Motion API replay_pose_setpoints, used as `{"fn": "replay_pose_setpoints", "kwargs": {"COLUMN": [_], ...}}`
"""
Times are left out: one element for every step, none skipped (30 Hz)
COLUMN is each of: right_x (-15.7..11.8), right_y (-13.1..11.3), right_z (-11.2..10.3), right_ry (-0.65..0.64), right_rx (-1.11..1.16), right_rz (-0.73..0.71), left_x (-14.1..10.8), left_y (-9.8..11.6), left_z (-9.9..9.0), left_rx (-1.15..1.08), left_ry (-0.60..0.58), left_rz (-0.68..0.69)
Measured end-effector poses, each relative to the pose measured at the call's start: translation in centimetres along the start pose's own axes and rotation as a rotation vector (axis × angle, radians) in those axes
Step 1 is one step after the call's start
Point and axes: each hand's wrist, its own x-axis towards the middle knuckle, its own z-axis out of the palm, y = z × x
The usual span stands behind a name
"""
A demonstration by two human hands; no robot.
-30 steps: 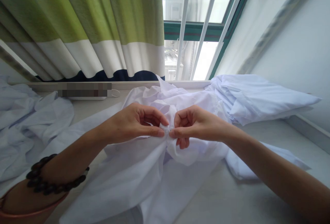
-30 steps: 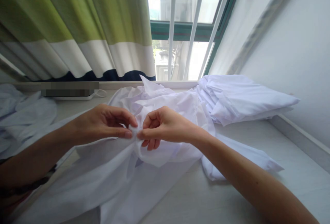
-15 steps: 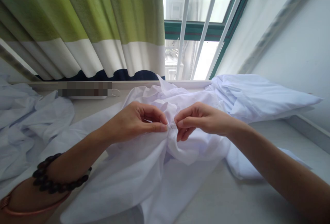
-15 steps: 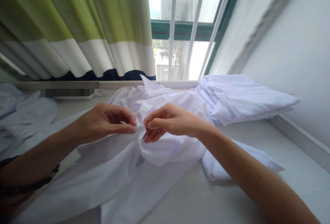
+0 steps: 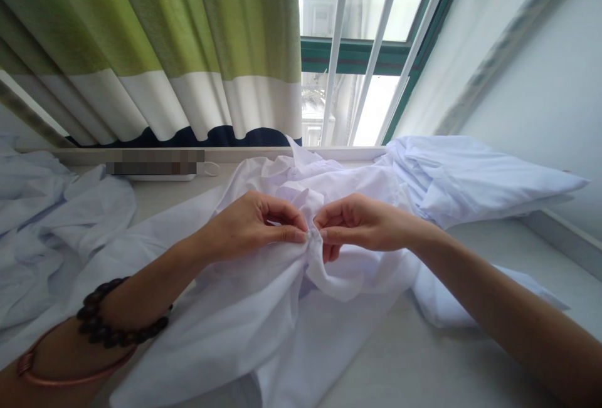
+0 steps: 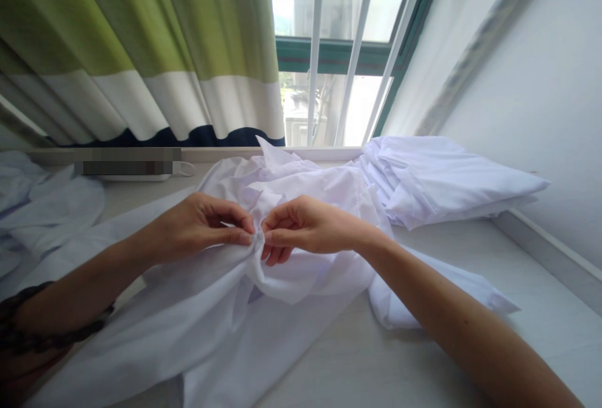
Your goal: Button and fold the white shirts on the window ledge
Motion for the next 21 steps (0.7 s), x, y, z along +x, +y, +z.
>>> {"fn": "replay_pose_setpoints", "kwargs": {"right_x": [0.05, 0.09, 0.13, 0.17, 0.2, 0.22, 0.24, 0.25, 0.26, 0.27, 0.28, 0.28, 0.29, 0.3, 0.3, 0.31, 0.31, 0.32, 0.34, 0.36, 0.38], "right_y": [0.06, 0.11, 0.16, 0.2, 0.24, 0.27, 0.29, 0.32, 0.35, 0.39, 0.42, 0.44, 0.46, 0.47, 0.46, 0.44, 0.41, 0.38, 0.34, 0.29, 0.25], "right_z": [0.01, 0.02, 0.05, 0.08, 0.11, 0.13, 0.15, 0.16, 0.15, 0.13, 0.11, 0.08, 0.06, 0.05, 0.06, 0.09, 0.14, 0.2, 0.27, 0.35, 0.43], "right_ry": [-0.001, -0.003, -0.005, -0.003, 0.001, 0.007, 0.014, 0.02, 0.023, 0.022, 0.019, 0.016, 0.013, 0.013, 0.015, 0.018, 0.022, 0.027, 0.032, 0.039, 0.047], "right_rx": [0.0, -0.002, -0.005, -0.007, -0.007, -0.006, -0.005, -0.002, -0.001, 0.0, 0.001, 0.001, 0.002, 0.001, -0.001, -0.004, -0.008, -0.01, -0.012, -0.011, -0.008], "right_rz": [0.0, 0.001, 0.001, 0.0, -0.002, -0.005, -0.009, -0.014, -0.018, -0.022, -0.024, -0.025, -0.024, -0.021, -0.017, -0.014, -0.009, -0.005, 0.0, 0.007, 0.016], "left_x": [0.0, 0.01, 0.0, 0.0, -0.01, -0.02, -0.04, -0.05, -0.06, -0.07, -0.08, -0.08, -0.08, -0.08, -0.09, -0.11, -0.14, -0.17, -0.19, -0.22, -0.23], "left_y": [-0.03, -0.04, -0.04, -0.03, -0.02, -0.02, -0.03, -0.06, -0.1, -0.15, -0.2, -0.26, -0.31, -0.34, -0.35, -0.35, -0.32, -0.29, -0.27, -0.25, -0.25], "left_z": [0.04, 0.08, 0.11, 0.13, 0.15, 0.18, 0.2, 0.23, 0.25, 0.27, 0.29, 0.29, 0.29, 0.29, 0.3, 0.31, 0.34, 0.39, 0.46, 0.56, 0.67], "left_rx": [-0.004, -0.009, -0.014, -0.02, -0.025, -0.03, -0.035, -0.04, -0.045, -0.05, -0.056, -0.061, -0.065, -0.067, -0.067, -0.064, -0.059, -0.055, -0.052, -0.053, -0.057], "left_ry": [-0.002, -0.005, -0.006, -0.008, -0.007, -0.003, 0.001, 0.006, 0.011, 0.014, 0.014, 0.013, 0.012, 0.009, 0.007, 0.005, 0.004, 0.003, 0.002, 0.001, 0.001], "left_rz": [0.002, 0.004, 0.006, 0.008, 0.01, 0.014, 0.016, 0.018, 0.018, 0.017, 0.015, 0.012, 0.009, 0.007, 0.006, 0.006, 0.007, 0.009, 0.011, 0.016, 0.024]}}
